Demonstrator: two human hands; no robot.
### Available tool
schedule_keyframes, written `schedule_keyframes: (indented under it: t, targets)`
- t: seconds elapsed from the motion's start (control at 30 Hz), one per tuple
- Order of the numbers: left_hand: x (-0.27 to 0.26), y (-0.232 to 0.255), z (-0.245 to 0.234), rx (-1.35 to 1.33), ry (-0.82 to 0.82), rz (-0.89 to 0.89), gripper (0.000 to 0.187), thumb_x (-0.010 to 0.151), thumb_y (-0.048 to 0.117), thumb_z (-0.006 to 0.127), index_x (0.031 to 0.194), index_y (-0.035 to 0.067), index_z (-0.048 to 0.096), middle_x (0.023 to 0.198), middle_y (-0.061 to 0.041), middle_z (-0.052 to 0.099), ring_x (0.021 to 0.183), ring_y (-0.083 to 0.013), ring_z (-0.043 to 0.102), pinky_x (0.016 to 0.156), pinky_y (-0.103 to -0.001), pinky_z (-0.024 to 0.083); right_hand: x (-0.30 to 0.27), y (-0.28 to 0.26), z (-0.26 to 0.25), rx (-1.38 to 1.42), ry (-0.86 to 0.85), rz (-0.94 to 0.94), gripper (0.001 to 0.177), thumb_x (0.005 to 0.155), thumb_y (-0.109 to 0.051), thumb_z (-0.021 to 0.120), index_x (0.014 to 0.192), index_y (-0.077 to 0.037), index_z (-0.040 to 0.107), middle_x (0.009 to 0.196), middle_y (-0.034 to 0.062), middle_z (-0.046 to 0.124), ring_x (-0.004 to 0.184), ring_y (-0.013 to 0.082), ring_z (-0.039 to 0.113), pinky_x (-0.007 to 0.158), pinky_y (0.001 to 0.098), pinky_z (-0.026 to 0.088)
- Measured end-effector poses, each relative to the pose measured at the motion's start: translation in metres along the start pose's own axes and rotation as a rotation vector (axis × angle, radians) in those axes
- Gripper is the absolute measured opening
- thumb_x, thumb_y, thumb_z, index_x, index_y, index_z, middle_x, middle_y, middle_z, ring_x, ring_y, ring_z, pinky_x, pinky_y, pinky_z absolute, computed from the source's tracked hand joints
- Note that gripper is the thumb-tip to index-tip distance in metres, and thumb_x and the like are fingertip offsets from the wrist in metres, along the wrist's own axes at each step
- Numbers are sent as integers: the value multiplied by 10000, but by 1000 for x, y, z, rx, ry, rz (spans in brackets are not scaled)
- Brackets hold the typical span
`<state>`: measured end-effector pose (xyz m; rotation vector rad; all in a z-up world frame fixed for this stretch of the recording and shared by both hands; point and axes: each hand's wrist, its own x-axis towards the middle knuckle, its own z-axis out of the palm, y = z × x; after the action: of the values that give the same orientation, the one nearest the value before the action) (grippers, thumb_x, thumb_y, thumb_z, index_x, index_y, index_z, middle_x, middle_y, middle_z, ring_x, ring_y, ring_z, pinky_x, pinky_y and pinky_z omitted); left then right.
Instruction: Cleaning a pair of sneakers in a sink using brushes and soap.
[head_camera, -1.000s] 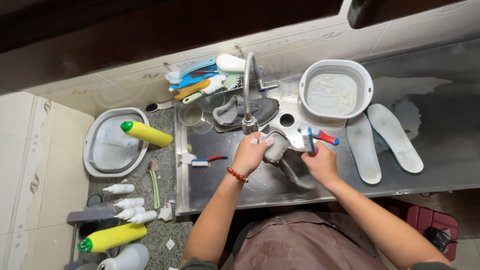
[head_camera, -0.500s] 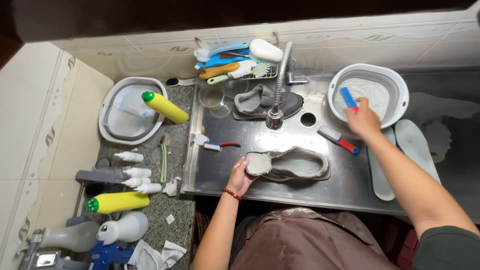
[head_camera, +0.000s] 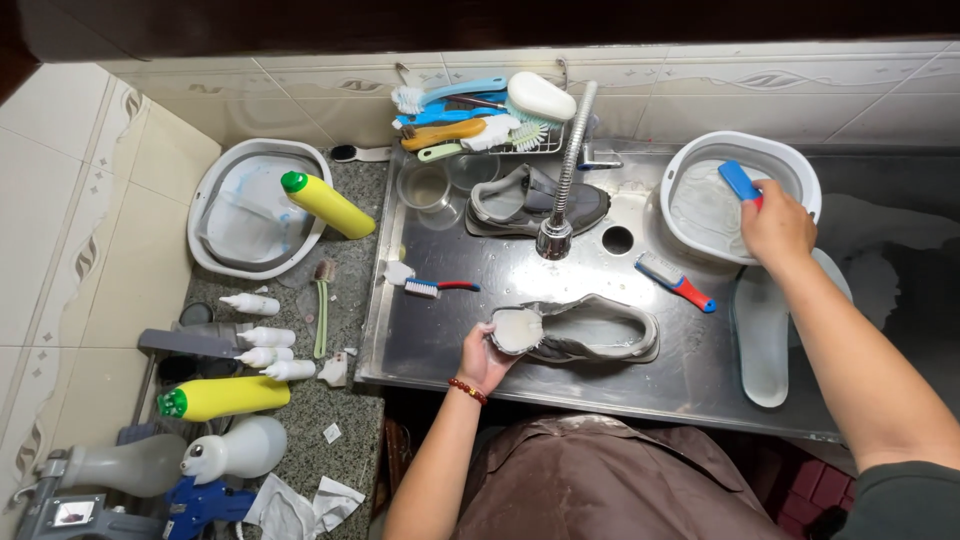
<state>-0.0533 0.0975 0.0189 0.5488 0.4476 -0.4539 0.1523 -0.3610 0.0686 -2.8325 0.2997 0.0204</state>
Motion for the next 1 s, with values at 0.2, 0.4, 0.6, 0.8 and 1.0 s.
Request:
schedule_keyframes:
  t: [0.2, 0.4, 0.6, 0.8, 1.0]
  targets:
    - [6, -7, -2, -129, -36, 32, 576, 984, 318, 389, 1428, -33, 492, 1440, -231, 570, 1348, -370, 535, 1162, -510, 399, -33, 1, 26, 179, 109, 33, 353, 1026, -307, 611, 1313, -111, 677, 994, 243, 724, 932, 472, 679, 810, 555, 522]
    - [11, -5, 12, -215, -22, 88, 525, 1023, 354, 384, 1441, 63, 514, 1446, -183, 557, 1347, -362, 524, 1150, -542, 388, -202, -151, 41, 485, -262, -316, 412, 900, -297, 621, 1300, -199, 651, 901, 170, 751, 833, 369, 729, 756, 468, 558]
    - [22, -9, 4, -226, -93, 103, 560, 1058, 426, 330, 1418, 42, 523, 1414, -190, 579, 1320, -355, 528, 1144, -498, 388, -253, -236, 58, 235, -248, -249, 395, 959, -315, 595, 1345, -253, 649, 908, 157, 709, 778, 397, 678, 680, 531, 530]
    - [15, -16, 24, -168, -25, 89, 553, 1079, 436, 321, 1410, 42, 523, 1412, -137, 589, 1336, -297, 533, 1168, -457, 376, -262, -218, 91, 334, -82, -123, 392, 972, -312, 621, 1357, -253, 668, 751, 145, 674, 687, 359, 670, 618, 474, 526]
    - [20, -12, 12, -184, -66, -5, 477, 1085, 367, 356, 1374, 32, 536, 1364, -151, 605, 1306, -299, 549, 1171, -463, 384, -277, -230, 79, 584, 36, -168, 371, 935, -265, 673, 1301, -213, 706, 776, 116, 696, 678, 323, 688, 613, 425, 544]
